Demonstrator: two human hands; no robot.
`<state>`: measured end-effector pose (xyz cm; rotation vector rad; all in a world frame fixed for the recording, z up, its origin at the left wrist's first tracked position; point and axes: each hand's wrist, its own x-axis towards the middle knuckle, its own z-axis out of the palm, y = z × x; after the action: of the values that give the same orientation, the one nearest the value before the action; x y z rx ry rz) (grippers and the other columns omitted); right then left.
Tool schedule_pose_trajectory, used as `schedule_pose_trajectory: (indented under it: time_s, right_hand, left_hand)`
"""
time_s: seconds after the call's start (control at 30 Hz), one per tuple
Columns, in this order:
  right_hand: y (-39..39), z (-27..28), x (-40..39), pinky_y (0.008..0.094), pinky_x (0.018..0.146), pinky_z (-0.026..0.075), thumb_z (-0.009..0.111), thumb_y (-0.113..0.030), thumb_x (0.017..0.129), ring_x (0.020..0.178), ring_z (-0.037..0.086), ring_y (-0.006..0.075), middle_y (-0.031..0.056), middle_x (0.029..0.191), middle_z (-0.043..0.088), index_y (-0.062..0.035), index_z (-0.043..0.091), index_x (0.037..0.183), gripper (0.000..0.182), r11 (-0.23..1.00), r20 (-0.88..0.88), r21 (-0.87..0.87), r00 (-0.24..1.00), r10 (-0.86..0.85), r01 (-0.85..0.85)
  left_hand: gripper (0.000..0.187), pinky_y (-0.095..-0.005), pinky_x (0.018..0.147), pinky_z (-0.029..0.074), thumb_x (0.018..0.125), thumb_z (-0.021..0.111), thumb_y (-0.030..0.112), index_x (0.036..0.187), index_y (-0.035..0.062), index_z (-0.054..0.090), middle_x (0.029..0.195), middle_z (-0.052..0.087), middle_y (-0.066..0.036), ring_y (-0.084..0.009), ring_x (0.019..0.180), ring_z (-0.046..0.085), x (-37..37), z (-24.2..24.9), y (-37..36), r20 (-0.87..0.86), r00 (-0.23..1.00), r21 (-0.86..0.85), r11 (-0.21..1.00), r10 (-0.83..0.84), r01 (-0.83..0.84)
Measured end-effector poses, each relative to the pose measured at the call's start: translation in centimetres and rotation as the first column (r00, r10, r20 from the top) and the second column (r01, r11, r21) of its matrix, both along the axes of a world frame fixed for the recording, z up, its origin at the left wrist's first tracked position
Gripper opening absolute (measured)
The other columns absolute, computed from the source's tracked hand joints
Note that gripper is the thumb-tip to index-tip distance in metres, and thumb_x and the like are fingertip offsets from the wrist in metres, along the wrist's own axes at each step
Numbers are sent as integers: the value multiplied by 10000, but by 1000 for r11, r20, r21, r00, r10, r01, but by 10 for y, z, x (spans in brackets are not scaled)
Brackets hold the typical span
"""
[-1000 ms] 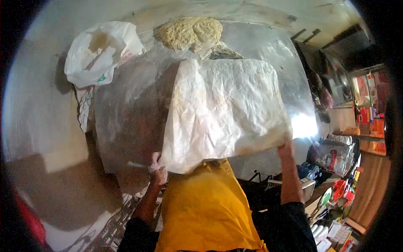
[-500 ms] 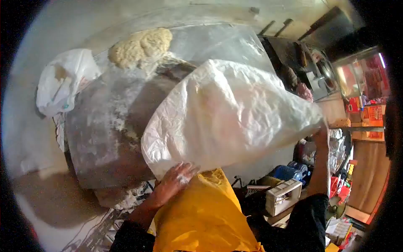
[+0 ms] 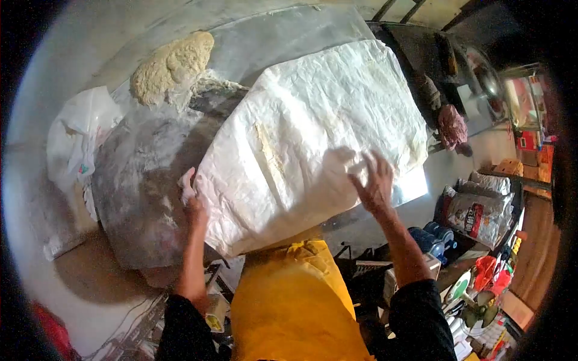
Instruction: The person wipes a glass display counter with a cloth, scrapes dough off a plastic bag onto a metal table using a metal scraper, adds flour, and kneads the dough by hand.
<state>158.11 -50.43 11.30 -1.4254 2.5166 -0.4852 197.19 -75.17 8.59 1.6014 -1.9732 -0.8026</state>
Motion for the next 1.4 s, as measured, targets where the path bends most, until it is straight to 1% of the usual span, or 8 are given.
schedule_pose_trajectory:
  time_s: [0.07,0.27,0.3,0.47,0.8,1.2,1.33,1.4]
  right_hand:
    - [11,-17,2,575,1109,221,624,-528,851,1260,414,370,166,1326,452,-95,531,1281,618,978,-18,192,996,88,-83]
    - [55,-35,-33,528,990,341,683,-449,821,1154,463,366,162,1233,481,-61,555,1151,525,990,-82,138,996,32,-21]
    - [59,-34,-34,517,950,363,697,-437,813,1128,469,363,160,1214,482,-57,556,1134,517,992,-81,130,997,18,-8]
    - [42,-20,-22,526,877,396,722,-414,800,1073,465,378,178,1117,483,-50,549,1061,480,982,-82,173,995,-64,77]
    - [35,-34,-15,485,831,413,623,-159,850,981,496,350,150,1021,513,-85,572,973,152,972,-156,149,975,-157,180]
    - [40,-53,-2,475,842,395,513,-201,887,946,524,342,123,888,586,-82,624,923,167,967,-28,110,973,-229,230]
    - [65,-75,-24,499,795,388,566,-247,867,878,547,373,163,860,587,-44,572,839,205,983,-134,122,984,-119,136]
    - [43,-47,-24,513,760,400,609,-289,871,850,548,386,196,849,583,-9,538,803,297,962,-87,219,985,-150,166]
  left_hand:
    - [307,-347,929,453,969,511,183,1230,27,551,1150,613,-131,-225,1059,576,72,-126,-37,442,867,-14,964,-231,264]
    - [488,-310,893,471,904,604,301,1295,22,513,1023,670,-83,-200,910,611,-52,47,3,-148,979,777,595,-141,204]
    - [499,-333,909,478,902,603,366,1255,17,555,1114,662,-96,-199,976,620,-40,36,14,-470,874,667,598,-125,445]
    - [800,-373,966,462,907,396,697,1319,24,526,1272,590,-137,-225,1123,581,-71,37,40,-594,721,791,98,358,603]
    - [660,-383,1099,326,918,612,345,1439,34,353,1422,435,-124,-226,1276,409,-142,-4,139,-706,681,695,6,194,719]
    - [394,-348,983,445,899,540,87,1291,58,517,1228,564,-94,-215,1080,548,-134,10,158,-605,560,745,155,566,648]
    - [373,-337,910,496,834,478,-29,1178,62,589,1148,601,-91,-206,1024,576,-84,50,81,-510,839,621,755,187,209]
    - [456,-281,751,499,944,573,290,1352,113,472,1248,564,-11,-124,955,579,-26,-2,51,-637,741,449,884,213,132]
